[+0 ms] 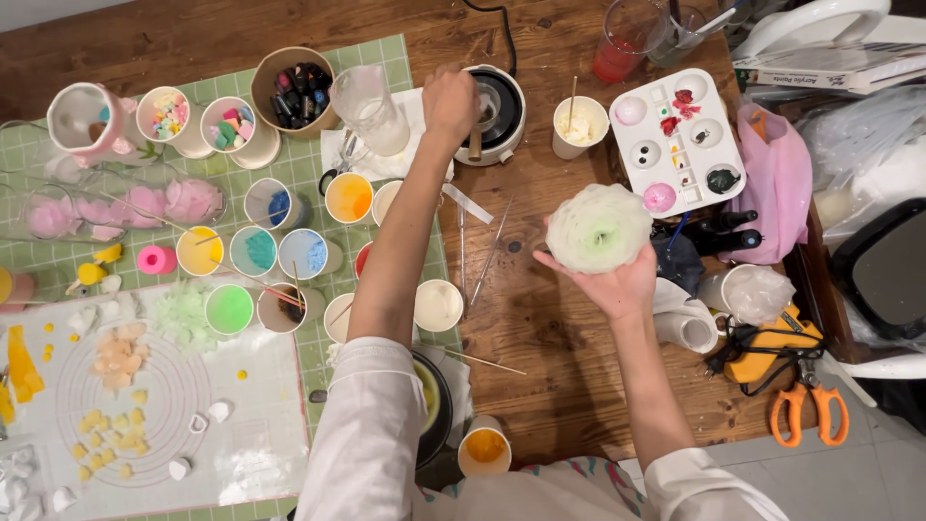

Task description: The recorder is assembling a decorative candle in the shape of a flower by dipping wax petals into a heating pot and attaching them.

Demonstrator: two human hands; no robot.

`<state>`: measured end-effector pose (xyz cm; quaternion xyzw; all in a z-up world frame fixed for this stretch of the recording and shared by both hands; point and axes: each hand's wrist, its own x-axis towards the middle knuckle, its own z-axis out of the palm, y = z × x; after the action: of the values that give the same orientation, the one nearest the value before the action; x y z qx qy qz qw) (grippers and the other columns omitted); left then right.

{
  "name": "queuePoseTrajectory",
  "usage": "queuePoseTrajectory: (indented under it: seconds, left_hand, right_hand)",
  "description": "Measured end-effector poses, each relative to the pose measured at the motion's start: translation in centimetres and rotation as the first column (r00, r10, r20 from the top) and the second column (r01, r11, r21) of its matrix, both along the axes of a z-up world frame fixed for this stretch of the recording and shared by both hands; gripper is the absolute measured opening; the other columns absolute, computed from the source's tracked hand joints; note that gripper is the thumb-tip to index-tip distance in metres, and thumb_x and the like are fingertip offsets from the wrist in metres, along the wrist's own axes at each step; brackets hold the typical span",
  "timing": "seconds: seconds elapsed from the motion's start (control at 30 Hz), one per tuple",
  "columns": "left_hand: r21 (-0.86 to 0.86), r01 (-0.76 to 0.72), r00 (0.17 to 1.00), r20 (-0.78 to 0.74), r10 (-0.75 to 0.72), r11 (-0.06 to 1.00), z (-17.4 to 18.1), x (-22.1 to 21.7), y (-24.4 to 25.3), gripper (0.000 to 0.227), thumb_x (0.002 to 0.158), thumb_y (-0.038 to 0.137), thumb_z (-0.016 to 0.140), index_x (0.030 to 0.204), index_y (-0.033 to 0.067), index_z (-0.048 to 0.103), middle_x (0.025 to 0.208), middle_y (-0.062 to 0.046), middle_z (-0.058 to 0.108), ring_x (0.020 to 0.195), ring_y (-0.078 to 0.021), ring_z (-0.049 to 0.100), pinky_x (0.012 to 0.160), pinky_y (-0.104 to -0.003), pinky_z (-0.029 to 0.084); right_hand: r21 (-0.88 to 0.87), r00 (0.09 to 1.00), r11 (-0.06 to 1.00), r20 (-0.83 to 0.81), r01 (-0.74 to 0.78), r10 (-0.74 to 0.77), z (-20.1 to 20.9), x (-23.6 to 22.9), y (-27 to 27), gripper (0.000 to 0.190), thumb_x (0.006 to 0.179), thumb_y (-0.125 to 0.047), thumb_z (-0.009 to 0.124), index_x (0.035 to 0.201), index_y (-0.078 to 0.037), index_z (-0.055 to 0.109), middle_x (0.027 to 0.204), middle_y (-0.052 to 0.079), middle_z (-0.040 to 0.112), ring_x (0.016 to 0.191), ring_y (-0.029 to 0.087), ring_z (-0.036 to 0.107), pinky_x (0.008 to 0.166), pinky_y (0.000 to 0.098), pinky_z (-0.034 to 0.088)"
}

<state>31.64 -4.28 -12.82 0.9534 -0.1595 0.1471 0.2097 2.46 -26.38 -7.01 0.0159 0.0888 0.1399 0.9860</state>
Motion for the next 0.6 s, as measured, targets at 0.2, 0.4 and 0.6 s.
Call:
queuePoseTrajectory:
  seconds: [0.2,0.4,0.6]
  left_hand:
    - [-0.351,-0.131,0.973,-0.226,0.052,0.927,1.9,-1.3,1.3,0.007,0.074,0.009,0.08,0.08,0.0047,0.083,0.082,-0.013,0.076,0.076,-0.0283,0.073,0.071,-0.038,0.056]
    - [-0.764,-0.135,0.835,-0.431,-0.343,0.631,9.5,-7.8,1.4,0.016,0.084,0.011,0.078,0.092,-0.003,0.081,0.073,-0.006,0.077,0.059,-0.0119,0.069,0.054,-0.026,0.054]
    - [-0.744,0.172,0.875,-0.186,-0.447,0.646,19.7,-19.2,1.0,0.017,0.085,0.013,0.079,0.094,-0.0009,0.081,0.077,-0.009,0.079,0.067,-0.0114,0.073,0.061,-0.026,0.057]
  right_hand:
    - [0.011,1.0,1.0,0.019,0.009,-0.009,0.6,-0.5,0.3,0.062,0.107,-0.047,0.042,0.156,-0.009,0.045,0.16,0.019,0.045,0.152,0.047,0.035,0.121,0.0764,0.018]
    - [-0.137,0.994,0.99,0.112,0.028,-0.013,2.3,-1.3,1.6,0.056,0.108,-0.047,0.043,0.155,-0.017,0.048,0.16,0.018,0.047,0.147,0.044,0.043,0.121,0.0726,0.028]
    - [-0.112,0.986,0.992,0.163,0.057,-0.038,4.8,-3.1,3.9,0.056,0.109,-0.044,0.041,0.157,-0.018,0.047,0.16,0.021,0.048,0.147,0.043,0.045,0.12,0.07,0.032]
